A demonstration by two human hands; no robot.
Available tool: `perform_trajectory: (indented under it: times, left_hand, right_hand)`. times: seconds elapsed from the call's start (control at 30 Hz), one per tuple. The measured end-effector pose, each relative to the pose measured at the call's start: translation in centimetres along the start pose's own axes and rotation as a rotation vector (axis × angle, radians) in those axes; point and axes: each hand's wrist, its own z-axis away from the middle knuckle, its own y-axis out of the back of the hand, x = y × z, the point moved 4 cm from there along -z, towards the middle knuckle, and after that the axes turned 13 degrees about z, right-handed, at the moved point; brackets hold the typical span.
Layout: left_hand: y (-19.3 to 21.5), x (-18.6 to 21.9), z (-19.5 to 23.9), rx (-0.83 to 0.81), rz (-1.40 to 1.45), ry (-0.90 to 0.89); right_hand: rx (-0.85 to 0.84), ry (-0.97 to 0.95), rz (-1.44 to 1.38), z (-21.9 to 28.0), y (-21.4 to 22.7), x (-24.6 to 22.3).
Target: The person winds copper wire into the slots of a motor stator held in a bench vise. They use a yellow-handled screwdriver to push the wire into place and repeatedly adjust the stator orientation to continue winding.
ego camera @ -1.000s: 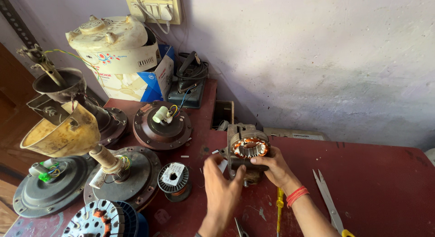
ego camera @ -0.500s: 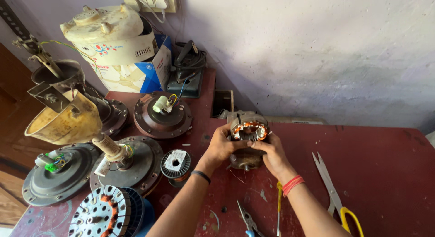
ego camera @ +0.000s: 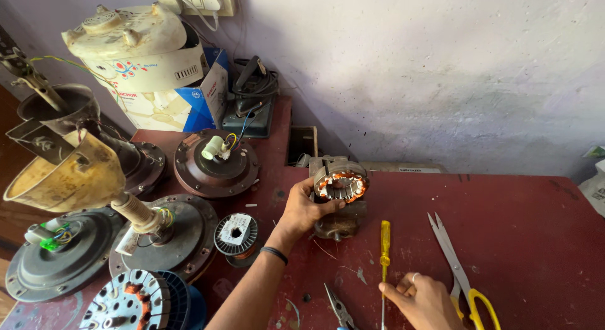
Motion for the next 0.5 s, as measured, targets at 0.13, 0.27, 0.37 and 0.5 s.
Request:
perform_trajectory:
  times: [0.13, 0.27, 0.37, 0.5]
  left_hand:
    - [0.1, -0.2, 0.1, 0.009, 0.016, 0.014]
    - [0.2, -0.5, -0.1, 0.012, 0.022, 0.010]
    - [0.2, -0.8, -0.2, -0.002, 0.090, -0.019]
    - [0.2, -1.4, -0.2, 0.018, 0.117, -0.031]
  right_hand:
    - [-0.035, -0.044, -0.231, 0.2, -0.5, -0.4]
    - [-0.088, -0.087, -0.336, -0.2, 0.2, -1.0]
    - [-0.160, -0.052, -0.444, -0.5, 0.5, -0.9]
    - [-0.205, 0.040, -0.495, -1.3, 0.2, 0.2]
